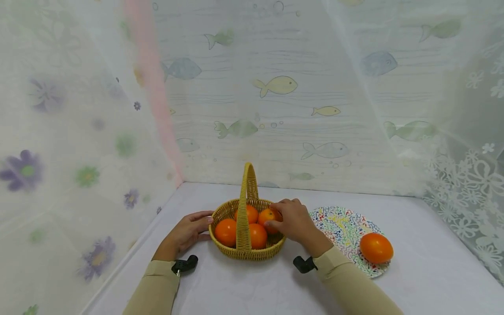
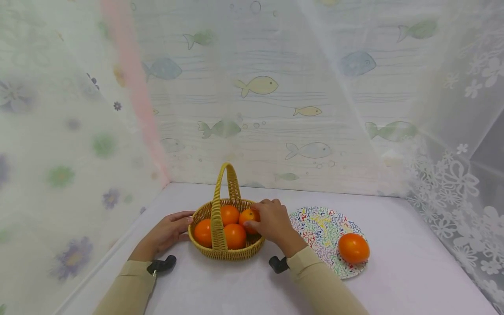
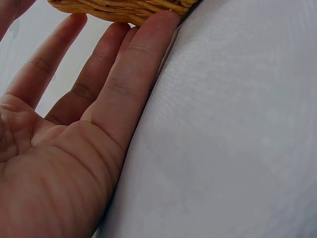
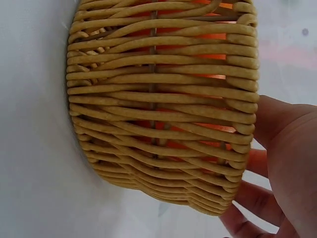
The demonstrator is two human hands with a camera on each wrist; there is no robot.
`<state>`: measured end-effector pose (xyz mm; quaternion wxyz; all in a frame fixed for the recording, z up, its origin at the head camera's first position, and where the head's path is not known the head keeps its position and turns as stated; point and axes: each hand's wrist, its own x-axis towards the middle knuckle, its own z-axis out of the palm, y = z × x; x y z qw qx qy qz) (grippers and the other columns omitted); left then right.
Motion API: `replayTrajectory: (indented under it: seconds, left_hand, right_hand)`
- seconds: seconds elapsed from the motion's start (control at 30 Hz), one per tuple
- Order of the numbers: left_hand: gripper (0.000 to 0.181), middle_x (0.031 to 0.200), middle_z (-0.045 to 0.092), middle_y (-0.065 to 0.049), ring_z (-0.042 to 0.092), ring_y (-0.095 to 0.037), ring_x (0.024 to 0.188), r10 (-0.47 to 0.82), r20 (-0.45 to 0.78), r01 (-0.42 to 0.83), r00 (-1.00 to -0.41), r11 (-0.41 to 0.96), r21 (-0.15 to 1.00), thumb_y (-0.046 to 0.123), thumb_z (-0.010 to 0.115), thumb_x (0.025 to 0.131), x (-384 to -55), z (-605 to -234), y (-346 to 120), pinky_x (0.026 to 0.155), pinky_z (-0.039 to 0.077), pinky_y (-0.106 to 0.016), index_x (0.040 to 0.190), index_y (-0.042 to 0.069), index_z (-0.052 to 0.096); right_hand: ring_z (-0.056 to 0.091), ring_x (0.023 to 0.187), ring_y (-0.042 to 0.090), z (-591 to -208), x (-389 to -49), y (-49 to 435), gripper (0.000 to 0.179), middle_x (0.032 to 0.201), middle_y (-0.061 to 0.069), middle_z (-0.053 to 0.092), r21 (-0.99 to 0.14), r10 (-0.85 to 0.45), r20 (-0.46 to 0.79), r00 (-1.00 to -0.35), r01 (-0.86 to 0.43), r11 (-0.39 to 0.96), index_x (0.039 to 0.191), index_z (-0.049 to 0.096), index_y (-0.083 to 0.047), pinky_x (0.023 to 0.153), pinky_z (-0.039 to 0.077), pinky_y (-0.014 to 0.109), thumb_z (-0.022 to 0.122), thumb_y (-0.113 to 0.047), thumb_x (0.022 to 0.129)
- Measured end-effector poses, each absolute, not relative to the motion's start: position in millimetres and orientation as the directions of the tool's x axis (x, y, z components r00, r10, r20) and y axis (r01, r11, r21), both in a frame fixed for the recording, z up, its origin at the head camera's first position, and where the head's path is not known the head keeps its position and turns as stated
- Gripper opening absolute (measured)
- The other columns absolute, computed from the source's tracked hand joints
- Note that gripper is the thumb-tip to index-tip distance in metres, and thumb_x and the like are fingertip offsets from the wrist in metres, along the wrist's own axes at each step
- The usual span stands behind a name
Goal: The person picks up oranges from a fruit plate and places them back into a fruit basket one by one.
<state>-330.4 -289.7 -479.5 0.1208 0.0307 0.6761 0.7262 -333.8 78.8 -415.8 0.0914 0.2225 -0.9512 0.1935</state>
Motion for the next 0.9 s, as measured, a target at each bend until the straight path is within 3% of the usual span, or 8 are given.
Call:
replayTrajectory:
  seconds: [0.3,0.9]
  left_hand:
    - [0.052,0.138,0.066,-0.009,0.070,-0.026,0.116,0.205,-0.124,-0.137,-0.971,-0.053,0.989,0.021,0.070,0.100,-329.8,-478.6,-289.0,0.095,0.060,-0.050,0.148,0.005,0.055]
    - [0.057,0.138,0.064,-0.011,0.068,-0.022,0.117,0.238,-0.102,-0.120,-0.966,-0.064,0.991,0.019,0.069,0.101,-329.0,-477.7,-289.3,0.095,0.060,-0.048,0.151,0.000,0.050]
  right_hand:
    - [0.056,0.116,0.030,-409.2,-325.4,83.4,0.057,0.131,0.005,0.069,-0.345,-0.385,0.264,-0.884,-0.460,0.818,0.134,0.071,-0.020,0.102,0.050,0.050,0.079,-0.053,0.088]
    - [0.060,0.112,0.031,-405.5,-292.2,135.7,0.048,0.127,0.006,0.069,-0.255,-0.372,0.394,-0.840,-0.489,0.834,0.121,0.072,-0.018,0.094,0.056,0.053,0.087,-0.042,0.082]
